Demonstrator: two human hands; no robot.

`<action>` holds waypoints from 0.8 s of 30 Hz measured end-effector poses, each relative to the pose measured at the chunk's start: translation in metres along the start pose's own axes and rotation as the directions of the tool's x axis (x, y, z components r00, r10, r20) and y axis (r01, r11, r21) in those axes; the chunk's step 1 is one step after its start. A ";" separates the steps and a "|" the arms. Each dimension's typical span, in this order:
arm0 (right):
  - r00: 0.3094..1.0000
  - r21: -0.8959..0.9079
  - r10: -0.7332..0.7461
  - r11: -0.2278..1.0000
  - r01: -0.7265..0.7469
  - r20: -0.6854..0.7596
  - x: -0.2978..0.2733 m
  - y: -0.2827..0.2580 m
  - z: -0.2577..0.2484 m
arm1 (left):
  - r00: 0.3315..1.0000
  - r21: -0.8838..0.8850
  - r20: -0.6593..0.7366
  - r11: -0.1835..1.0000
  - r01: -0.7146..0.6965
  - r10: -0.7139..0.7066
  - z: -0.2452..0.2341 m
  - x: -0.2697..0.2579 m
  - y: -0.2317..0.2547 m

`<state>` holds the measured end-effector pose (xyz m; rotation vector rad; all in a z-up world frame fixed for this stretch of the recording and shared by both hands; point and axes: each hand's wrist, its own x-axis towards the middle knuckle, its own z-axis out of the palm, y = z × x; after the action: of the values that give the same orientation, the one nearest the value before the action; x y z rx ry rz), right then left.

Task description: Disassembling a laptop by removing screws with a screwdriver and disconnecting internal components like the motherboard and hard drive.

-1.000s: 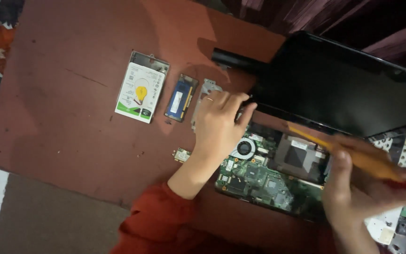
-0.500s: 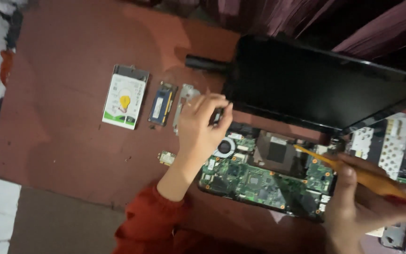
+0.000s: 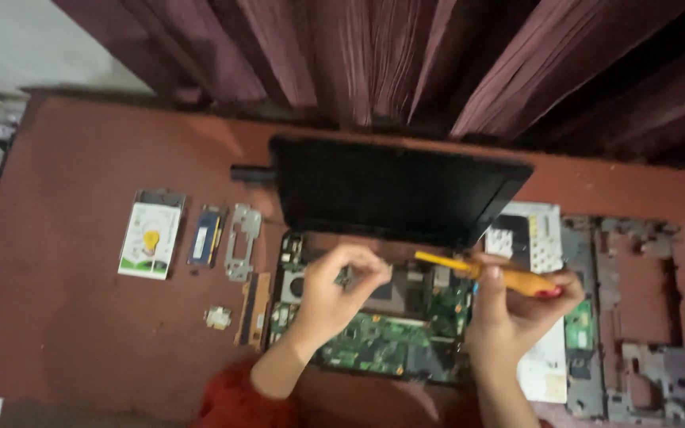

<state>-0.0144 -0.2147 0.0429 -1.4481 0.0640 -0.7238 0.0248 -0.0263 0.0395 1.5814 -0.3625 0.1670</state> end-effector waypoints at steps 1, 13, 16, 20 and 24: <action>1.000 0.008 -0.005 1.000 0.005 0.001 0.001 -0.002 -0.001 | 1.000 0.006 -0.002 1.000 -0.008 0.008 -0.001 -0.002 0.000; 0.967 0.281 0.247 0.926 -0.254 0.060 -0.019 -0.010 -0.002 | 0.938 -0.694 0.126 0.647 0.317 -0.324 -0.009 -0.026 -0.031; 0.980 0.209 0.184 0.958 -0.196 0.077 -0.020 -0.017 0.001 | 0.946 -0.730 0.164 0.611 0.308 -0.281 -0.008 -0.025 -0.029; 0.994 0.100 0.045 0.993 -0.055 0.101 -0.023 -0.022 0.005 | 0.939 -0.699 0.124 0.643 0.311 -0.319 -0.009 -0.022 -0.034; 0.979 -0.055 -0.142 0.987 0.151 0.144 -0.027 -0.030 0.011 | 0.946 -0.728 0.113 0.622 0.288 -0.305 -0.008 -0.024 -0.036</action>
<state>-0.0431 -0.1903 0.0621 -1.5745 -0.1293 -0.7433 0.0154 -0.0154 -0.0024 0.7937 -0.1071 -0.2121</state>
